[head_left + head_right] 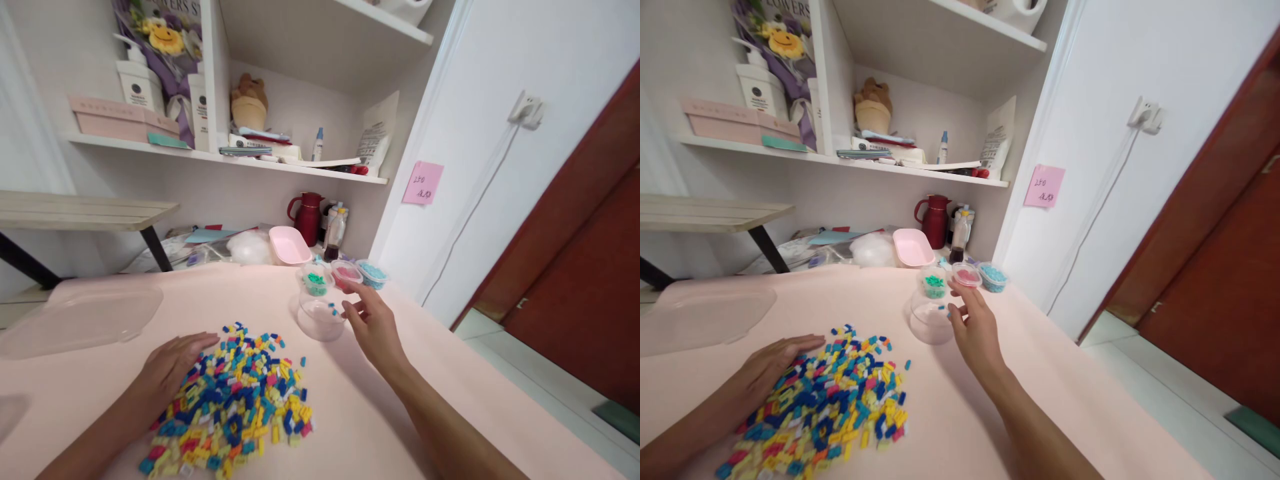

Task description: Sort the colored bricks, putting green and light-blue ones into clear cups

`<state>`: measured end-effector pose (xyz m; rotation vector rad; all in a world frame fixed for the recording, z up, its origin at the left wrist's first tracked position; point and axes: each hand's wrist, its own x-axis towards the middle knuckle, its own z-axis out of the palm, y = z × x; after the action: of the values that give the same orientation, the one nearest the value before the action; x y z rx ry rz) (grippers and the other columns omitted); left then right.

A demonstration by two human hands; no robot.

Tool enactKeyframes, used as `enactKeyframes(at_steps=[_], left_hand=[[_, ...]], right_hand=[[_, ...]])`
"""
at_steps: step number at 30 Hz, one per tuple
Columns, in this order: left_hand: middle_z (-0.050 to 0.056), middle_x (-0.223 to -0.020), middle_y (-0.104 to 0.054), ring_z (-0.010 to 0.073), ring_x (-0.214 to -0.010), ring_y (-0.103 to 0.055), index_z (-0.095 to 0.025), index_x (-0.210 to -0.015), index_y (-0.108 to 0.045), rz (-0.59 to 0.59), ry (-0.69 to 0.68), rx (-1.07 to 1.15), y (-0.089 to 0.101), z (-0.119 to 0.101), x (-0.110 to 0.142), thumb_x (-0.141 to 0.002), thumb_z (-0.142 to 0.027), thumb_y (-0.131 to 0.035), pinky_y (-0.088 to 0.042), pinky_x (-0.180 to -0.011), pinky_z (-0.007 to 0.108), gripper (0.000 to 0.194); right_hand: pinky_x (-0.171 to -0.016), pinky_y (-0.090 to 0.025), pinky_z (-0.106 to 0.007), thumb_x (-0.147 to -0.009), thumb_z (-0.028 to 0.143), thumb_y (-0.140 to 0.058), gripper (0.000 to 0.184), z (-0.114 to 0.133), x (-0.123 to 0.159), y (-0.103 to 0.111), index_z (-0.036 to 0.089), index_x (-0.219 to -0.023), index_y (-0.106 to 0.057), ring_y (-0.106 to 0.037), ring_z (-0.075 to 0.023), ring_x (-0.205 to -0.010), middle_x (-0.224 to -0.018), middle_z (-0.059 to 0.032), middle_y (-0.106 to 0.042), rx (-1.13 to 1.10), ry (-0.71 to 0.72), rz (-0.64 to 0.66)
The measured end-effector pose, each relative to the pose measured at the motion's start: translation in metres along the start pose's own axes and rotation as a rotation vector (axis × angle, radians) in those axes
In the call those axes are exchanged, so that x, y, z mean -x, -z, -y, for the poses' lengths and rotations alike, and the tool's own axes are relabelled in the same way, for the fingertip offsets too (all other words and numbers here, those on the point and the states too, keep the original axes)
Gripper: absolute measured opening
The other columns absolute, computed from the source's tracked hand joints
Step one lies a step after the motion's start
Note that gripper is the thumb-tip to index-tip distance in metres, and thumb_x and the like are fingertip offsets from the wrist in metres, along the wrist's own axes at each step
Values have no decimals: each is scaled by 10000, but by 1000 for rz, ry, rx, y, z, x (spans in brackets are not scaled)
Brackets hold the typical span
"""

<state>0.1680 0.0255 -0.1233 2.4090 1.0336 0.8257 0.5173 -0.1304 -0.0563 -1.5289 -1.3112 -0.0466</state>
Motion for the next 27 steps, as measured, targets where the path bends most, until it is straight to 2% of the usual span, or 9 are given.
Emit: enactKeyframes(at_steps=[2,5,7,9,11,14,18,22,27], left_hand=[[-72,-1228,-710,204,-1192,-624,-401,-1092,-729,-21,-3,18,-1,-3,0,-922,-613,-294,-428,-1104,360,512],[-79,-1210,-717,203,-1192,-621,-405,-1060,-737,-73,21,62,-2,-11,2,-924,-609,-303,-410,-1117,361,498],[-78,-1212,-716,204,-1207,-611,-402,-1057,-738,-99,38,79,-2,-17,3,-922,-611,-314,-391,-1130,364,491],[-70,-1200,-724,209,-1194,-619,-395,-1047,-742,-109,38,78,-2,-21,4,-913,-622,-324,-402,-1121,362,494],[-65,-1198,-726,209,-1179,-628,-388,-1048,-743,-110,34,70,-1,-22,5,-914,-622,-317,-418,-1108,357,504],[-60,-1221,-715,203,-1194,-617,-378,-1067,-739,-99,32,69,-1,-20,5,-922,-613,-308,-408,-1118,357,512],[-56,-1223,-714,204,-1202,-611,-363,-1057,-744,-90,29,69,-1,-20,5,-931,-596,-302,-405,-1119,360,515],[-58,-1216,-716,196,-1192,-615,-362,-1060,-742,-95,24,31,-1,-22,5,-942,-574,-285,-392,-1127,367,518],[-65,-1218,-714,185,-1187,-617,-373,-1064,-734,-102,11,20,-1,-23,6,-946,-567,-289,-418,-1103,350,500]], right_hand=[[-613,-522,-298,-928,329,-487,386,3,1,0,259,-1298,-572,-634,-152,-711,-1183,-92,-622,-18,22,-10],[-641,-521,-290,-943,294,-462,331,14,4,2,239,-1228,-620,-640,-147,-694,-1070,-77,-661,-45,79,25],[-671,-518,-279,-946,265,-450,295,22,9,3,228,-1133,-675,-651,-148,-689,-948,-54,-696,-18,114,150],[-703,-509,-273,-940,239,-455,288,29,14,1,239,-1071,-711,-674,-160,-727,-877,-33,-730,74,131,342],[-744,-498,-279,-932,233,-471,294,33,19,-3,268,-1082,-721,-698,-181,-813,-909,-18,-761,194,131,513],[-802,-480,-295,-922,241,-487,319,33,26,-13,314,-1141,-707,-703,-207,-933,-1039,0,-767,317,115,633],[-742,-441,-291,-883,197,-477,359,31,33,-26,355,-1108,-709,-708,-217,-886,-989,7,-777,464,89,688],[-601,-340,-270,-859,182,-459,280,32,34,-31,298,-896,-712,-674,-199,-718,-823,-4,-762,591,43,700],[-613,-330,-246,-813,153,-513,200,29,29,-23,272,-806,-674,-635,-165,-708,-792,25,-734,478,-1,693]])
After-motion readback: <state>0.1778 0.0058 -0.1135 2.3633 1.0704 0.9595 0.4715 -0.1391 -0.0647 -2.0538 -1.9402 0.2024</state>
